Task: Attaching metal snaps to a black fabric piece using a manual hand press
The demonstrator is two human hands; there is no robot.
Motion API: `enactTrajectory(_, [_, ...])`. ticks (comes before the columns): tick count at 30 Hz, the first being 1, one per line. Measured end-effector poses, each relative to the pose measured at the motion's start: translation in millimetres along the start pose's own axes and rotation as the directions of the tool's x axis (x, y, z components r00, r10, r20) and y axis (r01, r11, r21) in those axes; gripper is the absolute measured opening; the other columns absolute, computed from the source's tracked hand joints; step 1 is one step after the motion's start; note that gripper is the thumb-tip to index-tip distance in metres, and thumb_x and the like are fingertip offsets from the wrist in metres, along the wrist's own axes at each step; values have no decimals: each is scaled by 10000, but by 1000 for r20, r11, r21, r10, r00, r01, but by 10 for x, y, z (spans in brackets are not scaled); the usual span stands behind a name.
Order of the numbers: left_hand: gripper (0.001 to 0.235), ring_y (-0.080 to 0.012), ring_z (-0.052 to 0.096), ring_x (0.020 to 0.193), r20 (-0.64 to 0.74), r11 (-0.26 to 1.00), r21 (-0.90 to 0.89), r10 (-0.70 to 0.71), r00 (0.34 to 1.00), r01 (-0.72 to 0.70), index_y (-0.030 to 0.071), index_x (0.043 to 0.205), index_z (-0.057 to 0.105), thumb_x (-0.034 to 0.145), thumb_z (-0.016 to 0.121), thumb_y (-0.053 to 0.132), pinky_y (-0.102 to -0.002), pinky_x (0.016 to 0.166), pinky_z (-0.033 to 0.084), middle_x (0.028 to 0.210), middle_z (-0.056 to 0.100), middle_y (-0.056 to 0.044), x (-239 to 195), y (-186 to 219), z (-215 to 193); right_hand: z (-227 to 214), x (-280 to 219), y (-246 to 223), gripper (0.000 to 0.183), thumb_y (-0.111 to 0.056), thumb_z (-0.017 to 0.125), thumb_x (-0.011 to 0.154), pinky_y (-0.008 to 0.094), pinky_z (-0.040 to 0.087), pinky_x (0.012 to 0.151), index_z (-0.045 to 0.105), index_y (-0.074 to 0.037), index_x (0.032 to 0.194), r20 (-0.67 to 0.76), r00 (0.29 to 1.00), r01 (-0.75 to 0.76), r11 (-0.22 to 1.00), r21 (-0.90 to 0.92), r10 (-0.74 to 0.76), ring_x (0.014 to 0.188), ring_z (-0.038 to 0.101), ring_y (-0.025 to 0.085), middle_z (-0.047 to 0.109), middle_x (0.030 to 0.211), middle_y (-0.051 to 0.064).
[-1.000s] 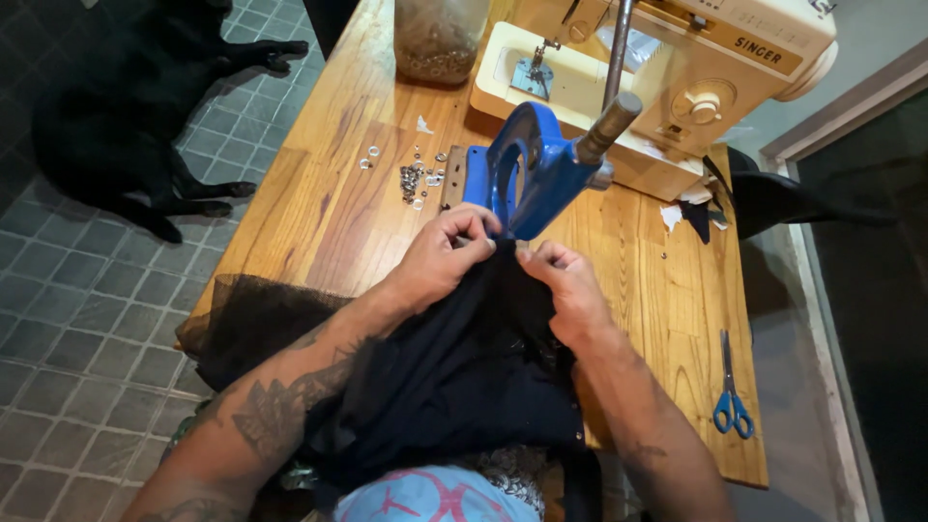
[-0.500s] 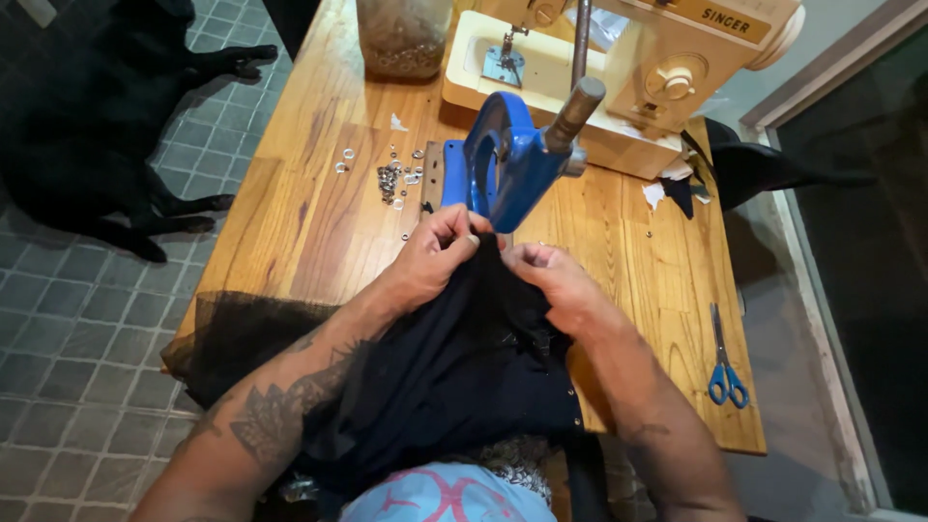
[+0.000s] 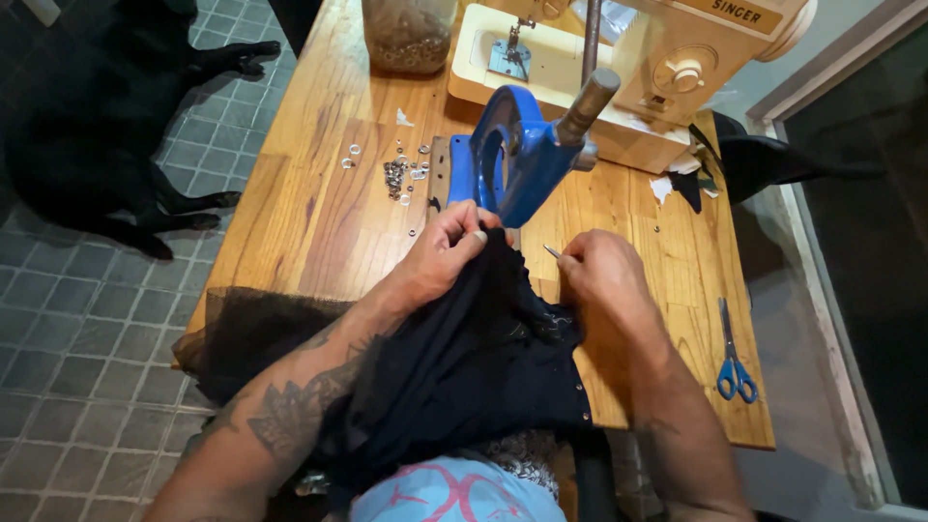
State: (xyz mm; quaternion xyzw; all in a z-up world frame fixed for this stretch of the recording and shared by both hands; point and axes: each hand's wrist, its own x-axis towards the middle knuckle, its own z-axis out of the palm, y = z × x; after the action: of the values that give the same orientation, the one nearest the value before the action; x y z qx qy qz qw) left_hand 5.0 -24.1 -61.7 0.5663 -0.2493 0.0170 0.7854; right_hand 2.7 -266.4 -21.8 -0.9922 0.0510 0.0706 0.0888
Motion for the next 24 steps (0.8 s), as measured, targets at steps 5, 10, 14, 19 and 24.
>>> enactTrajectory(5, [140,-202,592,1113,3,999,10,32,999,-32,82,812,533,927,605,115,-323,963,428,1131,691,-153,5,-81,-16,59,-51,-5,234,-366,689,837,526,567,832,769,-153,889,-127,980,147,987,-63,-154,934,714,384,705,889,144])
enactTrajectory(10, [140,-238,597,1127,20,997,72,33,999,-34,75,824,530,932,602,129,-362,971,431,1137,686,-172,-9,-197,-106,79,19,-17,191,-323,631,894,529,551,790,683,-155,967,-247,963,175,948,267,-108,899,726,349,708,864,130])
enactTrajectory(14, [147,-241,586,1133,20,998,61,14,1000,-15,68,819,524,932,591,135,-378,992,425,1142,682,-194,-17,-17,-24,163,75,11,155,-239,639,925,489,554,668,674,-110,1004,-254,955,253,874,414,-156,854,726,372,707,869,188])
enactTrajectory(19, [162,-230,587,1132,17,998,63,29,999,-30,71,810,522,930,606,138,-367,993,428,1139,686,-182,-18,-81,-61,78,-66,-177,95,-74,639,962,371,572,624,694,-51,1035,-258,947,317,687,654,-191,750,717,219,758,847,151])
enactTrajectory(24, [156,-267,596,1130,34,994,102,36,999,-40,66,811,522,926,603,134,-388,988,430,1140,684,-194,5,-206,-131,-25,-201,-307,123,-66,613,978,330,622,531,628,-7,1084,-63,989,91,218,972,-132,678,746,239,732,912,174])
